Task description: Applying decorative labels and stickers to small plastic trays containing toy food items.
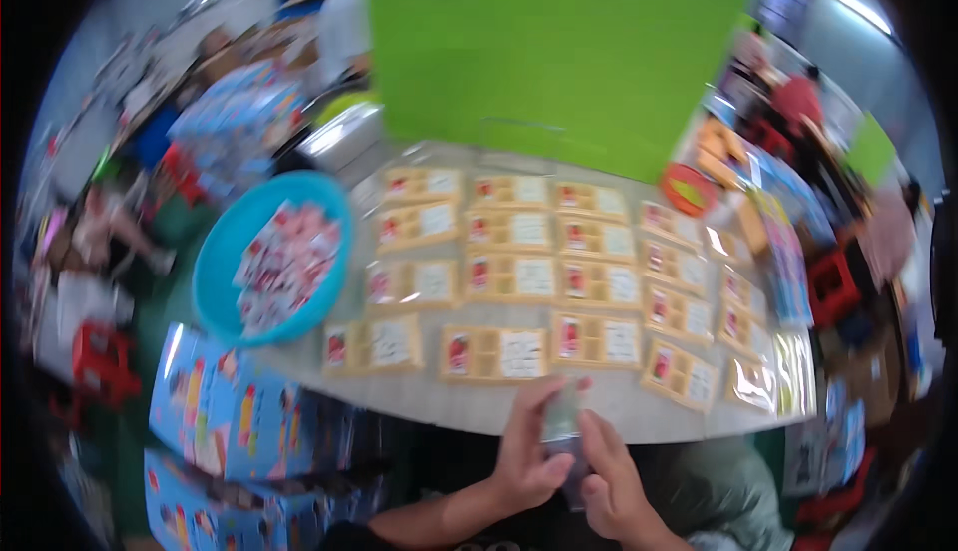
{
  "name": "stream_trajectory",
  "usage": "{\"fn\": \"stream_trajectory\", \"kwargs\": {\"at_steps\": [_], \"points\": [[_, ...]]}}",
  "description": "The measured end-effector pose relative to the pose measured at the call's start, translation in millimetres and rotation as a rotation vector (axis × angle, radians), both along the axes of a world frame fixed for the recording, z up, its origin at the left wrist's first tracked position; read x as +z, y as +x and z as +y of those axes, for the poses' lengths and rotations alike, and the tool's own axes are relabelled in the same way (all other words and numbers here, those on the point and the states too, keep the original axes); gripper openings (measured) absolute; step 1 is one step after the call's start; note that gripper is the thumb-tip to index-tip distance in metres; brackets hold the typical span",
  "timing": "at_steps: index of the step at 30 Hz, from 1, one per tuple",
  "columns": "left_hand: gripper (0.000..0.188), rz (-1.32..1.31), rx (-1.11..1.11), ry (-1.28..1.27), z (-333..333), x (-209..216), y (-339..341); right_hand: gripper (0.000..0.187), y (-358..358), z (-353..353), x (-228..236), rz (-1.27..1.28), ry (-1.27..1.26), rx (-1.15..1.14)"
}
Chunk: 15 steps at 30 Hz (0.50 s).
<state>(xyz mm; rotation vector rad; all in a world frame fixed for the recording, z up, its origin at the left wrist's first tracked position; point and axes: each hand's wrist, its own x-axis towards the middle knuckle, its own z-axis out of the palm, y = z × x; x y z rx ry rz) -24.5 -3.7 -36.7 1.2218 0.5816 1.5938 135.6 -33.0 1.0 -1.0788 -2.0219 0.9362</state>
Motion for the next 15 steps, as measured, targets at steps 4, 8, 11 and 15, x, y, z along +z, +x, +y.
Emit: {"fn": "stream_trajectory", "kwargs": {"at_steps": [4, 8, 11, 15], "points": [[0.081, 0.057, -0.011, 0.000, 1.7, -3.3, -20.0, 0.086, -18.9, 5.1, -15.2, 0.173, -0.169, 0.033], [0.076, 0.048, 0.018, 0.047, 4.9, -0.3, -33.2, 0.088, -28.5, 20.1, -4.9, 0.174, -0.155, -0.003], [0.086, 0.111, 0.042, 0.079, 9.8, 0.0, -35.9, 0.101, -26.8, 25.5, 5.2, 0.161, -0.199, -0.029], [0.088, -0.199, -0.107, -0.130, 10.5, 3.8, -32.3, 0.102, -19.7, 25.7, 12.4, 0.169, -0.170, -0.167]]}}
